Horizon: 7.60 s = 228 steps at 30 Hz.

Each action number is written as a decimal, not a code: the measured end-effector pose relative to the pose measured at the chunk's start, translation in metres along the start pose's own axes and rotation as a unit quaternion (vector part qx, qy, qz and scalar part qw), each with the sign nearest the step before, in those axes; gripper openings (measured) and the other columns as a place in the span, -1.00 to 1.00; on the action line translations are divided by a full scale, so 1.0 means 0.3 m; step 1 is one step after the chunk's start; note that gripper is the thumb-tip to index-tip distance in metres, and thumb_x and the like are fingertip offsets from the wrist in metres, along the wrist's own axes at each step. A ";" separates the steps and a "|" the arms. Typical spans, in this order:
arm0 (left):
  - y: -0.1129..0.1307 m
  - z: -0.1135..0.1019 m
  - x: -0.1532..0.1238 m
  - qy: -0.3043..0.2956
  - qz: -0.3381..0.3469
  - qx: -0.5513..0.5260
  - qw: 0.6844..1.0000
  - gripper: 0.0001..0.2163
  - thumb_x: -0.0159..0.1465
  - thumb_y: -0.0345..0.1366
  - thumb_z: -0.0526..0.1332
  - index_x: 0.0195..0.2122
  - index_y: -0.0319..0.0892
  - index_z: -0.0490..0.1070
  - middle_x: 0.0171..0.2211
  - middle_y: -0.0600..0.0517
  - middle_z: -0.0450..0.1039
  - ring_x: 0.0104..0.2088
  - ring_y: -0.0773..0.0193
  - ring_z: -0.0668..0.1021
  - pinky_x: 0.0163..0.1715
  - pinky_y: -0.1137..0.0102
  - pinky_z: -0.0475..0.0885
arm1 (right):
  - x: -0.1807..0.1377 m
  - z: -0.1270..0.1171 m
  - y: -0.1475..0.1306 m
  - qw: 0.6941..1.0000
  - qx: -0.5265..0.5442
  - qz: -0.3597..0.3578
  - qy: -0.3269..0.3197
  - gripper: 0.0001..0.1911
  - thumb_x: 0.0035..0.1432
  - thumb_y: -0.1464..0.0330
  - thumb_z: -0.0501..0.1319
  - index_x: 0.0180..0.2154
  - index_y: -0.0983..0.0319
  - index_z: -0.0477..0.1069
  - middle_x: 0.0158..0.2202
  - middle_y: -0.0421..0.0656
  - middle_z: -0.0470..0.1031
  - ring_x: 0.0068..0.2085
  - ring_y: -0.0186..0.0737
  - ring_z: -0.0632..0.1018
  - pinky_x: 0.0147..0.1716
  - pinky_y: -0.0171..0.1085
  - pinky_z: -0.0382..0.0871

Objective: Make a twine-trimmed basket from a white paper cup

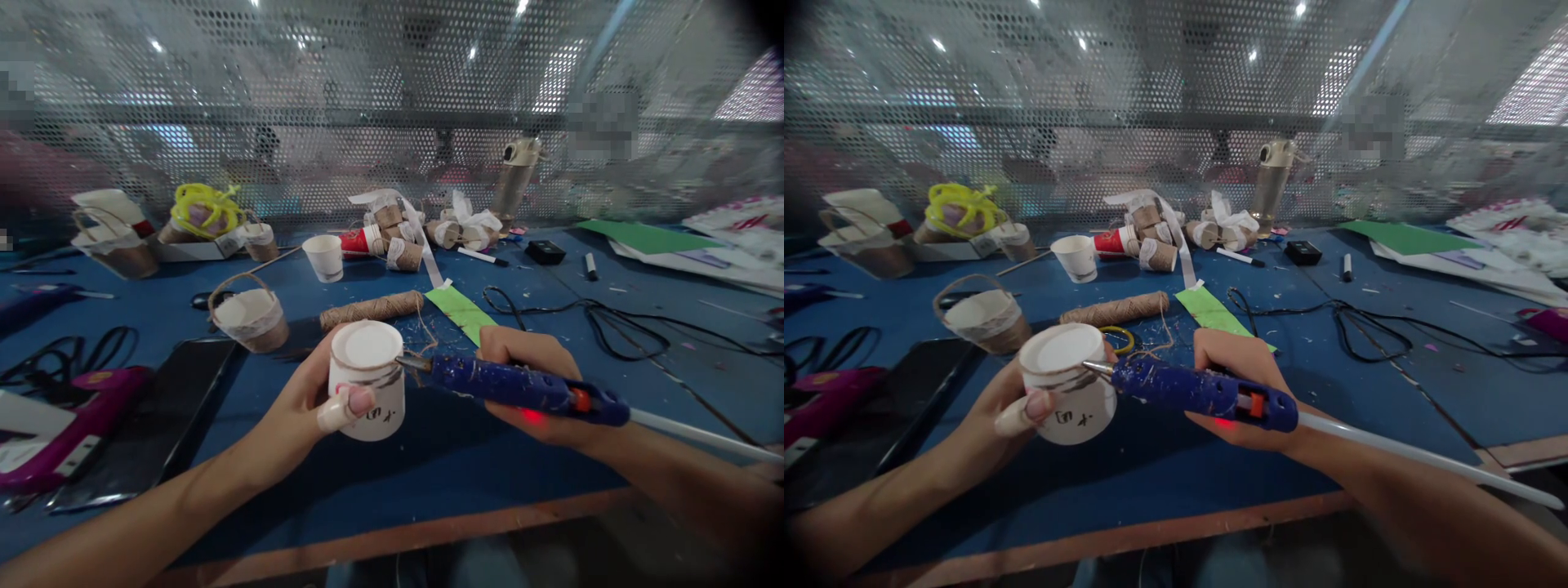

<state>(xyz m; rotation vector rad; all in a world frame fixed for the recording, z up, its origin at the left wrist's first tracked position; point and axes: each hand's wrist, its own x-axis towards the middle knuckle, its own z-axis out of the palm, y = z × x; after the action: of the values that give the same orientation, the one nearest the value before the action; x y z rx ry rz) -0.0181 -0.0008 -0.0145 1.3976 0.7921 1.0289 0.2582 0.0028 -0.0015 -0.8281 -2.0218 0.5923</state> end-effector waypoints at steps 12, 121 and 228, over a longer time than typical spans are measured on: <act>0.011 0.011 0.006 0.001 -0.007 0.019 1.000 -0.42 0.15 0.09 0.42 0.10 -0.11 0.42 -0.05 -0.08 0.50 -0.04 0.01 0.50 -0.17 0.39 0.44 | -0.006 -0.004 0.007 1.000 -0.026 -0.015 0.005 -0.65 0.01 0.45 0.30 -0.52 0.18 0.08 -0.56 -0.34 0.15 -0.54 -0.41 0.19 -0.53 -0.32 0.03; 0.017 0.030 0.013 -0.137 -0.095 0.060 0.984 -0.61 0.29 -0.04 0.34 0.09 -0.02 0.43 -0.09 -0.02 0.46 -0.11 0.09 0.48 -0.08 0.32 0.42 | 0.016 0.077 -0.040 0.972 0.182 0.124 0.079 -0.83 0.08 0.39 0.46 -0.36 0.17 0.48 -0.38 -0.30 0.54 -0.38 -0.35 0.56 -0.33 -0.33 0.52; 0.033 0.021 -0.032 -0.026 -0.100 -0.020 0.994 -0.43 0.15 0.00 0.45 0.15 -0.05 0.43 0.05 -0.05 0.52 0.06 -0.05 0.50 0.08 0.24 0.37 | -0.052 0.004 0.038 0.998 0.053 0.013 -0.037 -0.71 0.01 0.43 0.27 -0.51 0.17 0.12 -0.54 -0.32 0.20 -0.53 -0.37 0.24 -0.52 -0.29 0.06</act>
<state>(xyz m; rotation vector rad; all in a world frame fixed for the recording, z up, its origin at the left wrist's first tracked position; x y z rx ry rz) -0.0169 -0.0131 -0.0058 1.2772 0.8505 0.8465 0.2675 -0.0011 -0.0182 -0.7802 -2.0295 0.7469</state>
